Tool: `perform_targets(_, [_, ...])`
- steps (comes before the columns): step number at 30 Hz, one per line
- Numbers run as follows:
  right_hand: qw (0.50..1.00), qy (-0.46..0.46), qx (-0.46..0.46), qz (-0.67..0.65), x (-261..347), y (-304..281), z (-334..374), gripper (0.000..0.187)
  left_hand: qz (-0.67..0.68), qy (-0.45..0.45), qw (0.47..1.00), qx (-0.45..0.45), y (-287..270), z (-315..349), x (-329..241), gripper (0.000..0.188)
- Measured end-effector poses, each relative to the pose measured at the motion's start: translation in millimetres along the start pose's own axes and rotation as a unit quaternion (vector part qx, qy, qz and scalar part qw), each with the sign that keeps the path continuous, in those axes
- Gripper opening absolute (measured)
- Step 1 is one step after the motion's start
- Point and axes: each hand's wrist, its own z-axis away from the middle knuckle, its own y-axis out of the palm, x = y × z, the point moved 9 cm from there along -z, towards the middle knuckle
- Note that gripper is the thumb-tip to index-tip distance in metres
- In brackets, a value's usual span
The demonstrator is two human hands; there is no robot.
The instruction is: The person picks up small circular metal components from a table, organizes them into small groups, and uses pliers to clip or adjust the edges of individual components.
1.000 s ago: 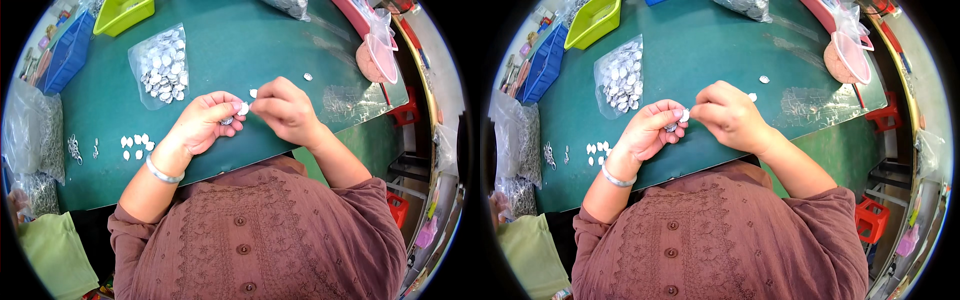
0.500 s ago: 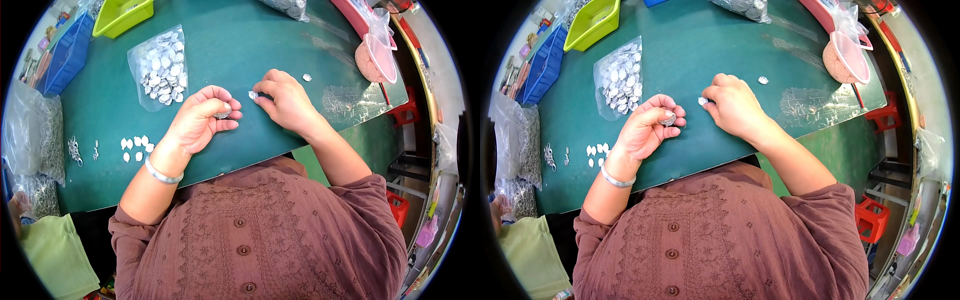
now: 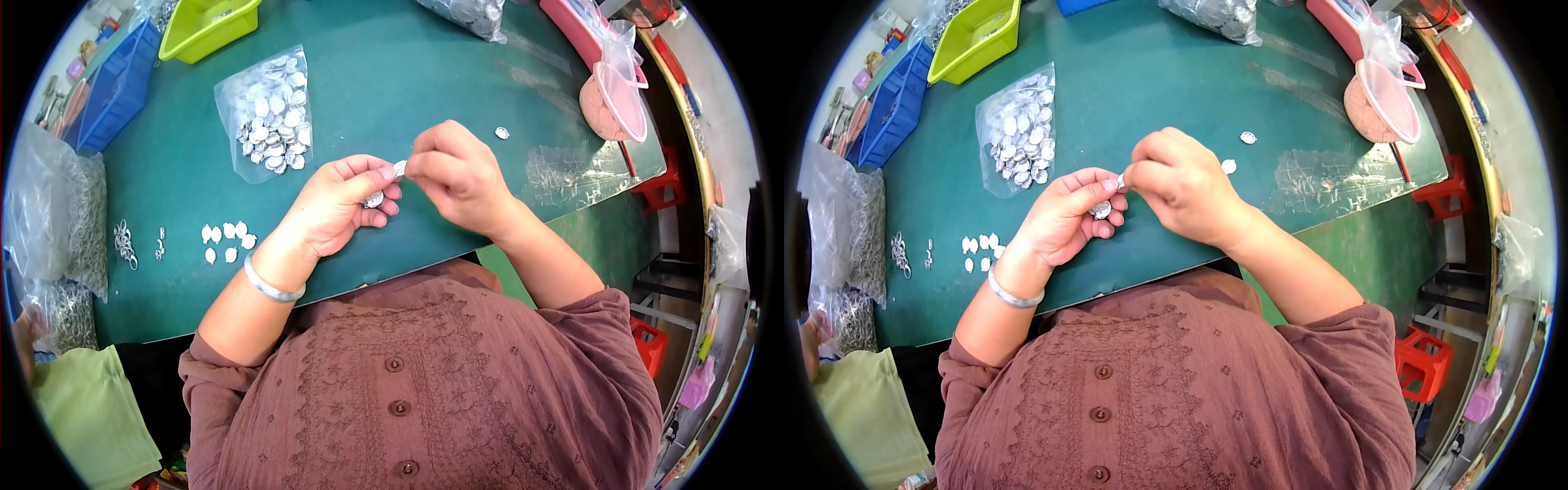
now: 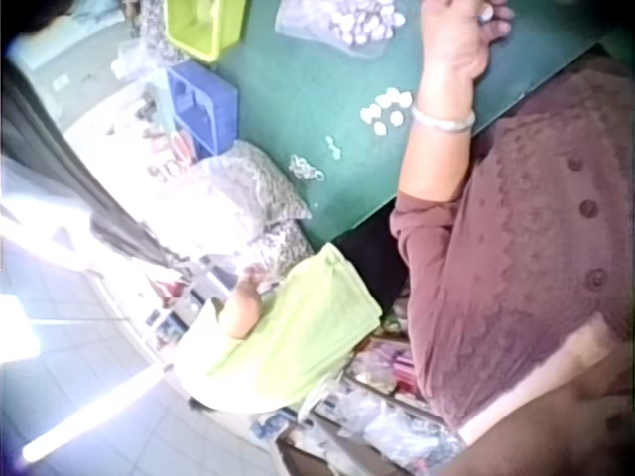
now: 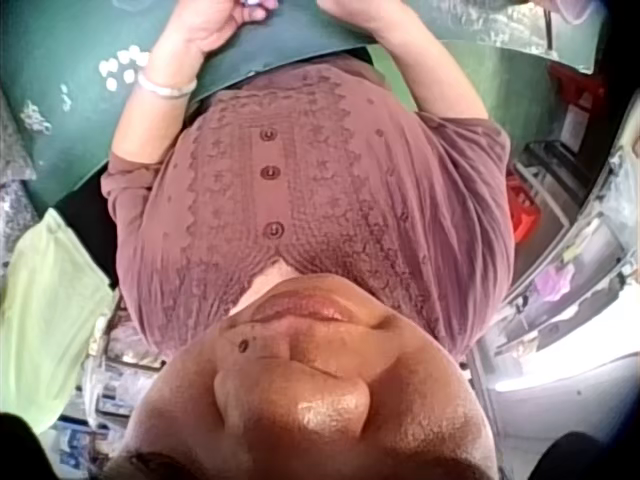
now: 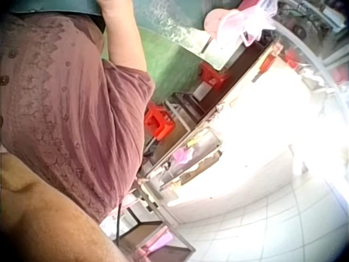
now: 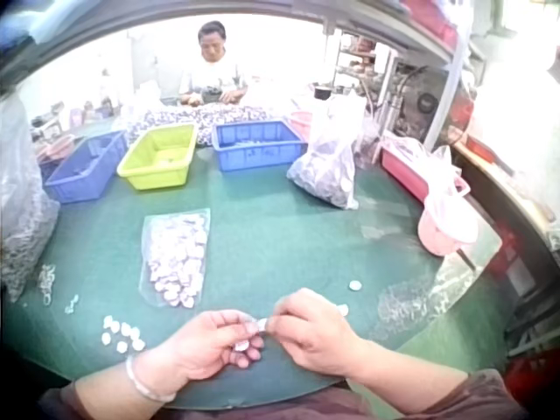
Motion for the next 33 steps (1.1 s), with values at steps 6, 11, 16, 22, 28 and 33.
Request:
perform_targets(6, [0.990,0.101,-0.048,-0.090,-15,-8,7,0.011,0.003,0.044,0.999,-0.004,0,0,-8,0.011])
perform_targets(11, [0.971,0.172,0.007,-0.164,-24,3,9,0.006,-0.036,0.083,0.996,-0.012,3,4,-12,0.013])
perform_targets(16, [0.979,0.153,0.022,-0.130,-20,8,7,0.006,-0.007,0.071,0.997,-0.001,4,4,-11,0.012])
perform_targets(22, [0.995,0.084,0.048,-0.015,-4,12,-8,0.006,0.097,0.046,0.992,0.061,5,3,-9,0.018])
perform_targets(28, [0.993,0.108,0.042,-0.006,-4,35,-9,0.009,0.165,0.040,0.986,0.002,4,1,7,0.019])
perform_targets(33, [0.978,0.168,-0.043,-0.115,-11,43,-12,0.010,0.220,0.074,0.973,0.005,4,14,3,0.019])
